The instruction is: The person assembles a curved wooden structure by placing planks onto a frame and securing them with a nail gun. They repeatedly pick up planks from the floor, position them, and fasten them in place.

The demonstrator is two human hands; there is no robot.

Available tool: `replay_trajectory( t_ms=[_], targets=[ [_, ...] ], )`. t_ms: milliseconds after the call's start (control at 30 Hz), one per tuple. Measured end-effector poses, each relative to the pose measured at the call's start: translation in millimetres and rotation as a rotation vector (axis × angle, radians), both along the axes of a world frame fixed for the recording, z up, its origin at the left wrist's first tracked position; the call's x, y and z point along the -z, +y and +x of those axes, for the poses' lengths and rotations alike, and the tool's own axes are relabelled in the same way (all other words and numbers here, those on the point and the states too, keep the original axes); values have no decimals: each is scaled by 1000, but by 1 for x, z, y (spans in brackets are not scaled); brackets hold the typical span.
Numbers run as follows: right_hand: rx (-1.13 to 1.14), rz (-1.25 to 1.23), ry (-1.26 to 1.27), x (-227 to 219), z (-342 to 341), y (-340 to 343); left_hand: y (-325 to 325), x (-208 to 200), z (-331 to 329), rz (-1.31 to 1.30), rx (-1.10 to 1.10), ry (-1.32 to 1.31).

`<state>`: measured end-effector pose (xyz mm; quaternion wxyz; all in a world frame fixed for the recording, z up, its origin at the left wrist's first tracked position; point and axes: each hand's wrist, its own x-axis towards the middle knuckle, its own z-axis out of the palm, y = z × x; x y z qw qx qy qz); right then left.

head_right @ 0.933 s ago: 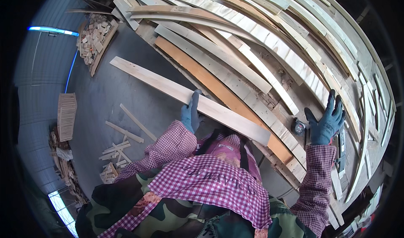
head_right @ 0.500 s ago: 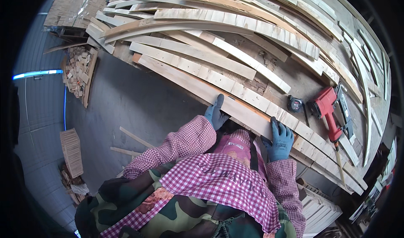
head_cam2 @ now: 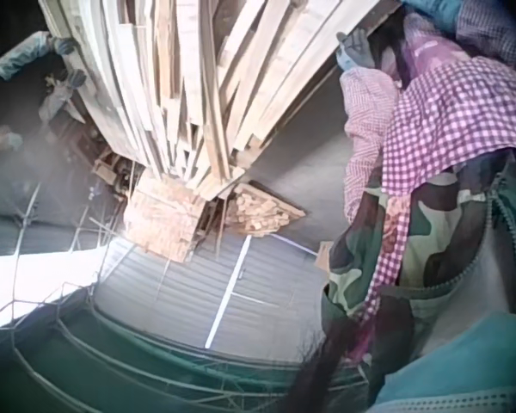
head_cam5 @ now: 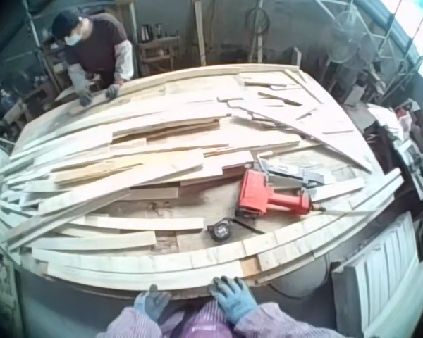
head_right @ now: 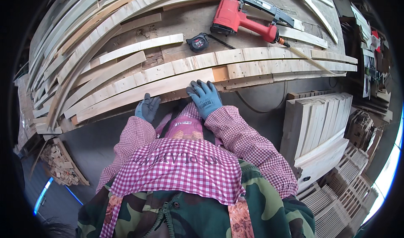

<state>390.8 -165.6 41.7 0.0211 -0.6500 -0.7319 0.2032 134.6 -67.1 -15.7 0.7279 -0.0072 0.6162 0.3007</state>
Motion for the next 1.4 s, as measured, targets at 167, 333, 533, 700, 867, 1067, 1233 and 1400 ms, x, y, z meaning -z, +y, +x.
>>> replay_trajectory(
  t_ms=[167, 333, 533, 700, 867, 1067, 1233, 1400],
  targets=[
    [89, -43, -36, -6, 12, -4, -8, 13, 1, -74, -50, -151],
    [146, 10, -38, -3, 29, -18, -18, 7, 28, -57, -5, -88],
    [167, 8, -9, -7, 37, -25, -13, 7, 28, -95, 107, -88],
    [108, -21, -64, -1, 41, -24, -6, 12, 18, -48, 346, -530],
    [87, -118, -103, 7, 45, -24, -10, -49, 42, 591, 1057, 972],
    [22, -227, -178, 9, 45, -28, 4, -21, 30, 1360, 1418, 1507],
    [19, -224, -155, 11, 52, -29, 23, -21, 38, 1335, 1639, 1536],
    [5, 4, 3, 3, 55, -26, 22, -22, 35, 1406, 1564, 1511]
  ],
)
